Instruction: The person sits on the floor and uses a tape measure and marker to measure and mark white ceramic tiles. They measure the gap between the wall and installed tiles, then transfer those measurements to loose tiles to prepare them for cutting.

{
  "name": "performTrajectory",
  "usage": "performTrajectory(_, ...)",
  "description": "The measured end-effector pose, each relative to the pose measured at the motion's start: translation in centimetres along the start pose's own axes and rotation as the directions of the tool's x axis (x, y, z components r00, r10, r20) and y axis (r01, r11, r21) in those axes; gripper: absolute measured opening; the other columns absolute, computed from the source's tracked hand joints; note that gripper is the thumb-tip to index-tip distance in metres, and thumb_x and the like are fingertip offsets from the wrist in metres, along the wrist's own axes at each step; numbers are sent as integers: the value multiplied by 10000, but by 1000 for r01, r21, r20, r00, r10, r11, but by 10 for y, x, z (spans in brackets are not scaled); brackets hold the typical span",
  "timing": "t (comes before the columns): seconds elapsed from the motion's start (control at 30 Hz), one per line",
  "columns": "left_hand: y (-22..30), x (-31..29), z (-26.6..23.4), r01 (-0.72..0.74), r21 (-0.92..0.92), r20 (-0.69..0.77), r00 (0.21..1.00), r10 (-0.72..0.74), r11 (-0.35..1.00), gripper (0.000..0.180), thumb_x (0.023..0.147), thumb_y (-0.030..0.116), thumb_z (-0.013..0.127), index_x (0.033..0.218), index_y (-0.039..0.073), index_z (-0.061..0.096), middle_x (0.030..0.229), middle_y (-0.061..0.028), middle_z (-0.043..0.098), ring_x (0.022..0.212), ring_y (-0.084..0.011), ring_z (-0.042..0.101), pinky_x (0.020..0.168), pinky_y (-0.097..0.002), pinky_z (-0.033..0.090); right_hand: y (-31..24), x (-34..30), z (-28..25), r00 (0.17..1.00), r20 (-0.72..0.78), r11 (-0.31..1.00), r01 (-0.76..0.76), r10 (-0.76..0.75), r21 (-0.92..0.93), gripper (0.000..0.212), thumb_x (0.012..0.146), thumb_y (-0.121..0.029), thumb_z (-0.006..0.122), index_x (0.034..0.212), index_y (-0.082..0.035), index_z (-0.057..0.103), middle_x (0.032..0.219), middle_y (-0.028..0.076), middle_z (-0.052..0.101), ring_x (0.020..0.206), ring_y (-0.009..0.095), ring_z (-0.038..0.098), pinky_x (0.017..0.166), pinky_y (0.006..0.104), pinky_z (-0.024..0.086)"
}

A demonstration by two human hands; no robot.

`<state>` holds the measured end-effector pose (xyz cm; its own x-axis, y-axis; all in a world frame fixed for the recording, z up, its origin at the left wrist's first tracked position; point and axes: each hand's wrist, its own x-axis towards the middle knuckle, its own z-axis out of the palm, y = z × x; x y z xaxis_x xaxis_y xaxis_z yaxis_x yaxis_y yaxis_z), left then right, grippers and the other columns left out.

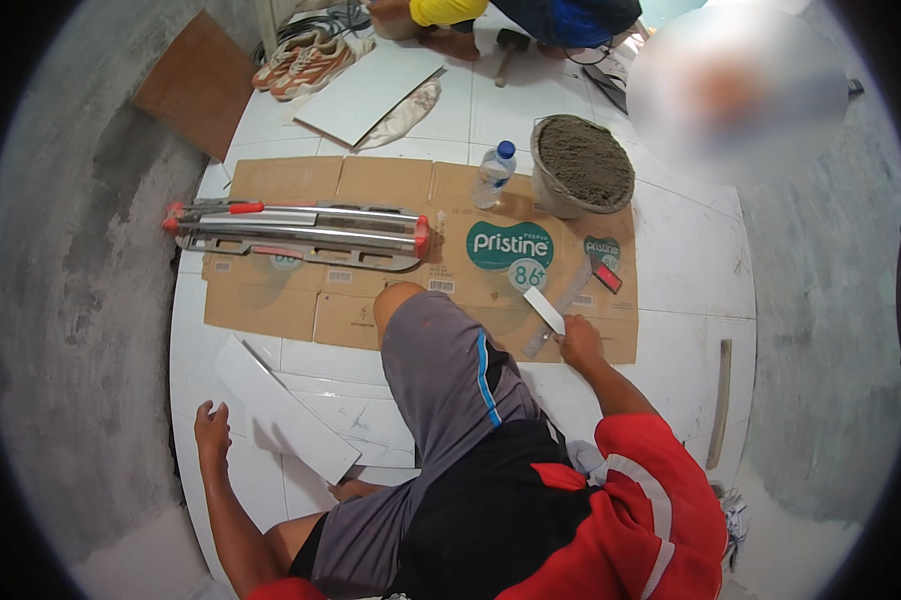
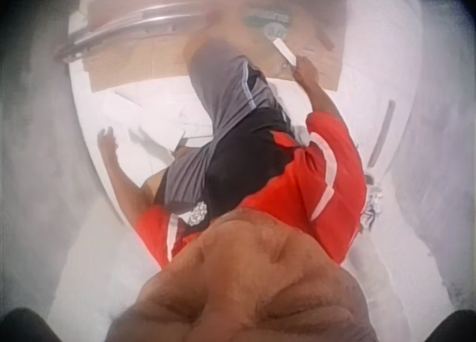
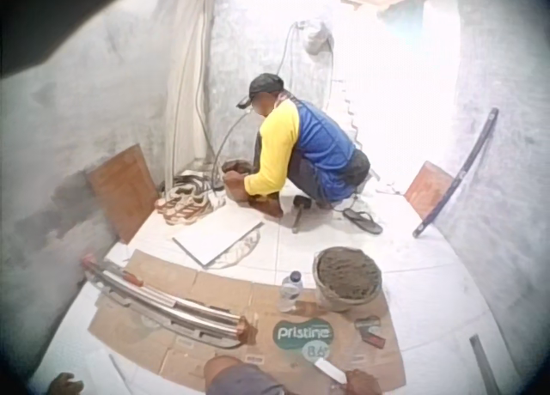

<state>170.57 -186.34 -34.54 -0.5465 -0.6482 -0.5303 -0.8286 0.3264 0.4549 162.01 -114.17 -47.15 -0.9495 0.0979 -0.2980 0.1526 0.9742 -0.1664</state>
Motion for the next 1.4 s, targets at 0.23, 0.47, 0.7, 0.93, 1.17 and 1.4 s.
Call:
performTrajectory(0.23, 6, 3, 12, -18, -50, -22, 1000, 16, 999, 628, 981, 296, 640, 1500, 2, 443, 1150, -149, 656, 760, -136, 563, 515, -278, 452, 62, -20, 5, 938, 29, 935, -342, 346, -94, 375, 858, -239, 781, 1122, -32, 614, 1131, 175, 639, 1087, 385, 637, 920, 491, 526)
performTrajectory(0.47, 10, 12, 19, -44, -27, 21, 999, 45, 999, 621, 986, 304, 635, 1500, 11, 448, 1205, -165, 655, 834, -176, 596, 655, -329, 519, 12, 35, -13, 991, -124, 995, 64, -54, 82, 815, 776, -300, 847, 1428, 20, 479, 1404, 278, 538, 1318, 442, 510, 1087, 497, 449)
performTrajectory(0.7, 26, 3, 23, -129, -82, 34, 991, 132, 988, 610, 974, 271, 657, 1473, -29, 475, 1344, -267, 616, 1212, -317, 617, 983, -395, 503, -90, 124, -44, 991, 130, 999, 36, -39, 27, 1223, 676, -437, 918, 1600, -59, 212, 1629, 250, 259, 1456, 450, 353, 1155, 516, 393)
performTrajectory(0.93, 91, -66, 16, -198, -125, 68, 976, 207, 972, 590, 974, 226, 652, 1488, -1, 470, 1381, -253, 595, 1177, -310, 629, 987, -418, 508, -140, 193, -51, 889, 420, 982, -181, 184, -46, 1441, 640, -507, 940, 1652, -175, -32, 1689, 281, -11, 1520, 552, 129, 1189, 612, 310)
performTrajectory(1.17, 87, -67, 1, -167, -100, 48, 984, 172, 981, 556, 978, 91, 614, 1503, 5, 452, 1389, -206, 590, 1100, -239, 620, 946, -379, 516, -133, 210, -10, 884, 408, 973, -200, 229, -114, 1562, 570, -522, 981, 1643, -175, -100, 1646, 367, -122, 1474, 666, -22, 1213, 644, 172)
performTrajectory(1.4, 100, -44, -1, -113, -226, -149, 986, 80, 968, 516, 989, 118, 631, 1474, 6, 495, 1374, -193, 606, 1068, -231, 632, 929, -364, 523, -140, 212, -8, 914, 358, 982, -182, 191, -58, 1578, 539, -450, 1010, 1640, -141, -78, 1627, 401, -119, 1482, 654, -20, 1225, 631, 125)
